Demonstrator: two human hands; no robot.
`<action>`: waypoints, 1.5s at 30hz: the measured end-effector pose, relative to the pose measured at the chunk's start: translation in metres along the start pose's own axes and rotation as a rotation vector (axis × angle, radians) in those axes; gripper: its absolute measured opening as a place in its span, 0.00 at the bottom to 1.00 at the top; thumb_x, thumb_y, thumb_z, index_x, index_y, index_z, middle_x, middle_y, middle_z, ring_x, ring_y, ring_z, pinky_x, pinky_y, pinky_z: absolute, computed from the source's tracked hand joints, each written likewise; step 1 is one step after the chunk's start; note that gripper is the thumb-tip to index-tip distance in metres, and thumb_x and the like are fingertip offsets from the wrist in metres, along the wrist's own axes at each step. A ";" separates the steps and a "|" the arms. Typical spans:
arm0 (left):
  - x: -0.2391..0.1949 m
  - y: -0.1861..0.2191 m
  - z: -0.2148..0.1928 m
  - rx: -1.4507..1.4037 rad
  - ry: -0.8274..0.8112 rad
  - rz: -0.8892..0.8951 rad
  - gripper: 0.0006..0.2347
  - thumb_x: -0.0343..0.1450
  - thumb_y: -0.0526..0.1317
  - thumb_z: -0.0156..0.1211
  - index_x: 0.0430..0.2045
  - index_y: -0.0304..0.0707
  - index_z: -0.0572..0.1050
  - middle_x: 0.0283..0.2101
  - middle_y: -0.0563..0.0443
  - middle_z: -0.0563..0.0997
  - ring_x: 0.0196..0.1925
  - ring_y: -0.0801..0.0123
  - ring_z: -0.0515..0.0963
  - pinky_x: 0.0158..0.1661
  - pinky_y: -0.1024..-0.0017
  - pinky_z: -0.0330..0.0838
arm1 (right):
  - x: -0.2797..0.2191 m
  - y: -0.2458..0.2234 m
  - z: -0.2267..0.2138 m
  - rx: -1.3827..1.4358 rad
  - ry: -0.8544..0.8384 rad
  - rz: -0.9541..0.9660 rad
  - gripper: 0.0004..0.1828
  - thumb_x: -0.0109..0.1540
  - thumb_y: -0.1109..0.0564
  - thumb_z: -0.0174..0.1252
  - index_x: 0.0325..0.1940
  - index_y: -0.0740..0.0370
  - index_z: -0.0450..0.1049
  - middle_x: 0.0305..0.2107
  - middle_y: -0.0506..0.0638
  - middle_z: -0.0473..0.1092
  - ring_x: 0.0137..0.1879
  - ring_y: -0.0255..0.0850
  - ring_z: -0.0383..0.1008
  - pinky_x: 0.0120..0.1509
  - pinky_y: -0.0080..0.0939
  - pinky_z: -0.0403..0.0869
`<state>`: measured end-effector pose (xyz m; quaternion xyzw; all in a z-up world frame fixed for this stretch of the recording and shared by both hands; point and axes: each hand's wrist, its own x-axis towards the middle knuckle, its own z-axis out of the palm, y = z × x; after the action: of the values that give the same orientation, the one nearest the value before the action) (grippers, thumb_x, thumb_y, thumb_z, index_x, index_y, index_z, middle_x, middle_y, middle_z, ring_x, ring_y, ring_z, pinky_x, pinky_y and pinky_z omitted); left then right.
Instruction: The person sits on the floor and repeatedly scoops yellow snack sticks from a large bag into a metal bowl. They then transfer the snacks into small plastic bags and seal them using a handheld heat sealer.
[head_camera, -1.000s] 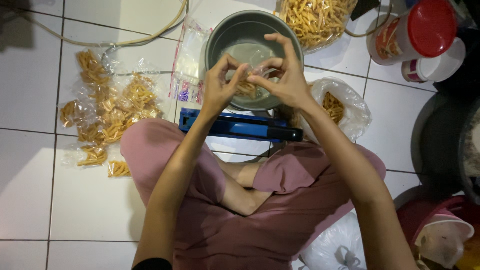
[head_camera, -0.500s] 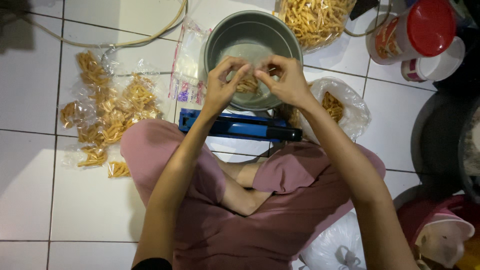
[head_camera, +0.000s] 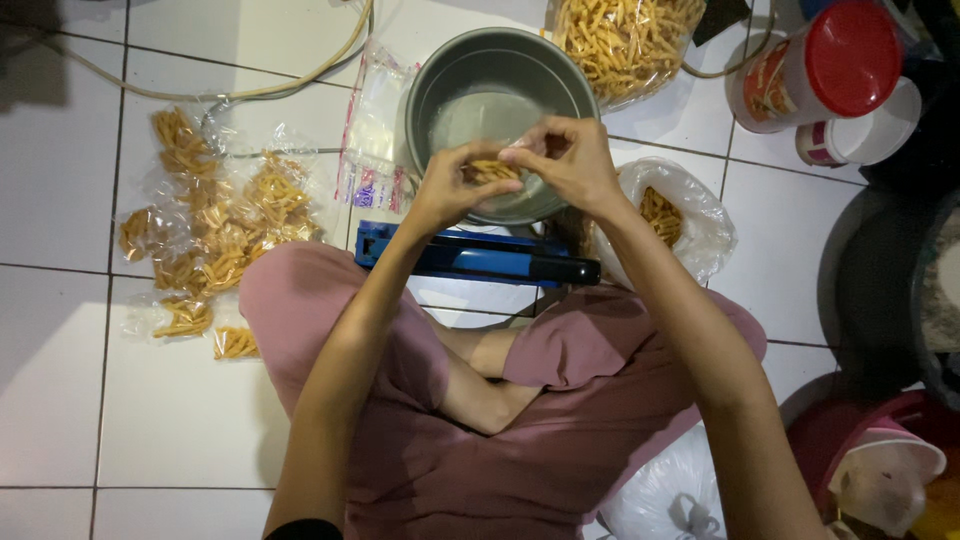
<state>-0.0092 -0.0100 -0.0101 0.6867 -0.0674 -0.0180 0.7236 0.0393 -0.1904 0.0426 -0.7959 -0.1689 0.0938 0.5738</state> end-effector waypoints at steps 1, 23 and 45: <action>0.001 0.000 0.000 0.000 0.000 -0.002 0.18 0.58 0.34 0.78 0.39 0.30 0.77 0.36 0.30 0.81 0.39 0.47 0.82 0.35 0.60 0.77 | 0.000 0.005 0.000 0.001 0.000 0.002 0.11 0.55 0.60 0.75 0.34 0.66 0.79 0.18 0.49 0.70 0.25 0.30 0.70 0.30 0.25 0.71; 0.001 0.020 -0.007 -0.066 -0.127 -0.211 0.15 0.70 0.47 0.58 0.41 0.33 0.77 0.39 0.38 0.83 0.36 0.57 0.87 0.28 0.72 0.88 | 0.022 -0.016 -0.018 -0.100 -0.068 0.133 0.18 0.59 0.49 0.57 0.50 0.56 0.70 0.47 0.54 0.71 0.47 0.41 0.72 0.43 0.31 0.76; -0.087 0.078 0.021 -0.110 0.117 -0.009 0.07 0.71 0.39 0.63 0.29 0.34 0.78 0.37 0.50 0.71 0.33 0.59 0.76 0.26 0.65 0.77 | -0.076 -0.108 0.002 -0.072 -0.070 -0.078 0.09 0.53 0.60 0.73 0.30 0.62 0.78 0.22 0.51 0.69 0.31 0.36 0.69 0.38 0.34 0.72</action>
<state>-0.1033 -0.0156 0.0622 0.6461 -0.0210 0.0153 0.7628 -0.0493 -0.1864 0.1405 -0.8052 -0.2230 0.0928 0.5416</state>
